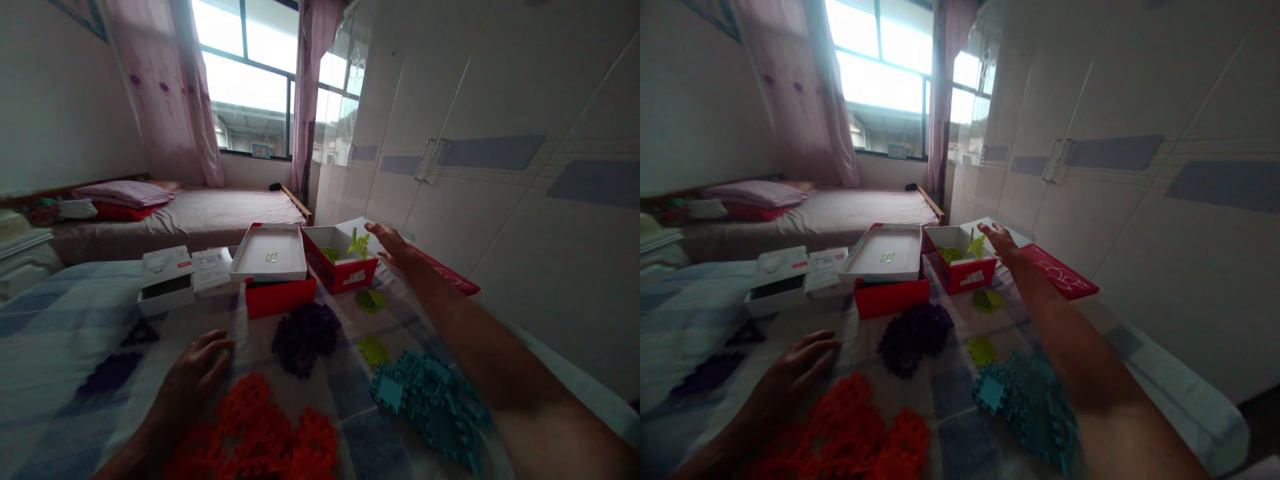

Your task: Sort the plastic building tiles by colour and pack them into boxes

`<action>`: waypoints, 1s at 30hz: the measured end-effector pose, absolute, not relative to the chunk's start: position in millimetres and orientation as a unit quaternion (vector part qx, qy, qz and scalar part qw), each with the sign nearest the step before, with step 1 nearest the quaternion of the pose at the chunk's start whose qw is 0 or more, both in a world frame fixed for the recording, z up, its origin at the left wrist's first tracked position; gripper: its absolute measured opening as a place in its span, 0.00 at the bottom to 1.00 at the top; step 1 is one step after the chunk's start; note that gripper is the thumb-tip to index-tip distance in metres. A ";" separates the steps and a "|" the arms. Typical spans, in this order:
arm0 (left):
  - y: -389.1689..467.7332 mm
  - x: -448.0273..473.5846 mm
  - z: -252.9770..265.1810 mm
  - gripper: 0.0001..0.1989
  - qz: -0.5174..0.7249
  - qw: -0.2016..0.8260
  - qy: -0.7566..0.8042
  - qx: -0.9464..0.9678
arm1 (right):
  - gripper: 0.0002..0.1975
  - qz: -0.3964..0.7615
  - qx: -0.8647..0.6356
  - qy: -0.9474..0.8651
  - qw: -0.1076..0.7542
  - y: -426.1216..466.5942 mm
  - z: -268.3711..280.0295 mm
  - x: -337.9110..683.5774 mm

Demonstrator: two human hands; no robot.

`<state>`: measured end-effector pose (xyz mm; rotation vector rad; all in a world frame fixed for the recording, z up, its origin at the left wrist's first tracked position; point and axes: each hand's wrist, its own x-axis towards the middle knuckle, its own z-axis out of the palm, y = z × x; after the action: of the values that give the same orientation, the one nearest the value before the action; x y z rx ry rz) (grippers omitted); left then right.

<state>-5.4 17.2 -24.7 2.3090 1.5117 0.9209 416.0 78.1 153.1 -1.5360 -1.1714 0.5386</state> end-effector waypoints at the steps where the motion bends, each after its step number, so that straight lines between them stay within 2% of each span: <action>1: 17.1 -5.1 -24.9 0.19 0.316 0.115 0.516 0.788 | 0.27 0.200 -0.664 -0.495 0.524 73.2 148.2 413.4; 3: 16.7 -4.1 -24.7 0.19 0.318 0.113 0.517 0.787 | 0.27 0.165 -0.691 -0.506 0.489 49.9 132.4 408.6; 6: 16.1 -2.1 -23.2 0.20 0.317 0.110 0.517 0.788 | 0.21 0.178 -0.706 -0.576 0.371 -2.9 98.2 399.9; 8: 15.8 -1.0 -21.9 0.20 0.318 0.105 0.517 0.787 | 0.25 0.166 -0.717 -0.657 0.161 -35.1 74.3 391.9; 10: 15.8 -0.5 -21.1 0.20 0.318 0.098 0.517 0.789 | 0.29 0.132 -0.718 -0.681 0.047 -56.4 54.8 383.0; 11: 15.9 -0.5 -20.9 0.19 0.317 0.095 0.516 0.790 | 0.29 0.114 -0.720 -0.684 0.024 -62.5 47.6 378.8; 13: 16.6 -1.1 -21.3 0.19 0.316 0.095 0.511 0.794 | 0.26 0.087 -0.724 -0.684 0.015 -67.4 38.5 372.8; 16: 18.4 -2.7 -22.2 0.18 0.314 0.099 0.510 0.794 | 0.22 0.077 -0.721 -0.686 0.049 -63.9 36.4 373.8; 22: 19.4 -3.8 -23.1 0.20 0.314 0.103 0.513 0.793 | 0.26 0.033 -0.759 -0.638 0.123 -24.4 58.0 409.5; 30: 16.9 -2.0 -22.5 0.19 0.313 0.106 0.521 0.787 | 0.24 0.036 -0.786 -0.614 0.060 29.8 46.1 422.3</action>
<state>-2.0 16.9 -22.5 2.3190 1.5344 0.9210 422.3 29.8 46.1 -2.3808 -1.8582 0.1091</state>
